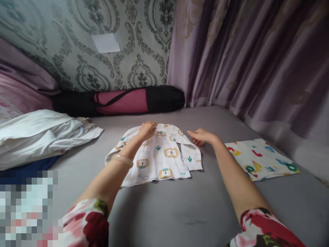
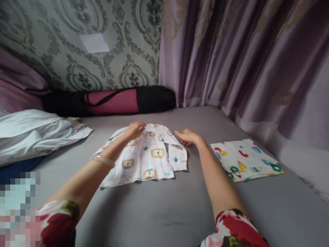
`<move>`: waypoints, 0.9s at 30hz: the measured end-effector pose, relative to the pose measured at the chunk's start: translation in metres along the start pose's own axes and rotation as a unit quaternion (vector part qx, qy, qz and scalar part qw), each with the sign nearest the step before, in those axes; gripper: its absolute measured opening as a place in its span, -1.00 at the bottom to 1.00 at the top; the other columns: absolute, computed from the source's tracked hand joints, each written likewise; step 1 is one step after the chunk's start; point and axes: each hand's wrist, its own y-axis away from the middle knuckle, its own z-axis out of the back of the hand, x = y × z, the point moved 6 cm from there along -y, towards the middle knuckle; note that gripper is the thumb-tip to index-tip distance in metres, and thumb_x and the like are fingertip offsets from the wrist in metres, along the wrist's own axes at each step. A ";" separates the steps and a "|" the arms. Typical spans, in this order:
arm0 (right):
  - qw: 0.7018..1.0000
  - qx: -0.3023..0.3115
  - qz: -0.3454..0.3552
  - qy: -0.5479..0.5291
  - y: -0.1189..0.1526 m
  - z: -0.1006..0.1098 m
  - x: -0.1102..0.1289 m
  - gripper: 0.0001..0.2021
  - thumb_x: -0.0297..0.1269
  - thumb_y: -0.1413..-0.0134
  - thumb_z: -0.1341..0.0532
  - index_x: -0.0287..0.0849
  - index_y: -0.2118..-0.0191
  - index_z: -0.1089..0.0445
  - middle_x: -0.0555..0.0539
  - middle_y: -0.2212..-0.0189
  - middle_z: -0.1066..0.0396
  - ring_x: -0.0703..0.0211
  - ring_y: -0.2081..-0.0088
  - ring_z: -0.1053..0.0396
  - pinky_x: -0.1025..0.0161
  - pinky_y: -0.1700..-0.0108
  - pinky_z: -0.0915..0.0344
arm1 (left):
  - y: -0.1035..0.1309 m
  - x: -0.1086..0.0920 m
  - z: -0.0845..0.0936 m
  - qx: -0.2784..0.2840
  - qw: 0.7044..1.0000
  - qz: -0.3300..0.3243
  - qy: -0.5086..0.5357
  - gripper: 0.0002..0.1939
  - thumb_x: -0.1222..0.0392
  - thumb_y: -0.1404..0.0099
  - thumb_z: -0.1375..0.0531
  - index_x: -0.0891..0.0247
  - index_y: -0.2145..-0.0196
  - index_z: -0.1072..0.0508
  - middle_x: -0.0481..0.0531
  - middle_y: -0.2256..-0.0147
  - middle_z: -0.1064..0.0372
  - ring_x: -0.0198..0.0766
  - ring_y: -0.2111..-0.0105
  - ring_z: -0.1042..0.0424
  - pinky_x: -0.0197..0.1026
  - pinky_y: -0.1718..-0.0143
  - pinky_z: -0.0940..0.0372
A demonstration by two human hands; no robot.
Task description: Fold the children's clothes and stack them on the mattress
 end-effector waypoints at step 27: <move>0.918 -0.201 0.073 0.333 0.050 0.038 -0.004 -0.59 -0.65 0.06 -0.12 -0.10 0.15 -0.49 -0.17 0.08 -0.38 0.01 0.05 -0.32 0.17 0.04 -0.21 | -0.012 -0.076 -0.063 -0.014 0.995 0.016 0.101 -0.51 0.04 -0.40 0.03 0.25 -0.21 -0.25 0.13 -0.25 -0.17 -0.09 -0.31 0.00 0.00 -0.31 0.08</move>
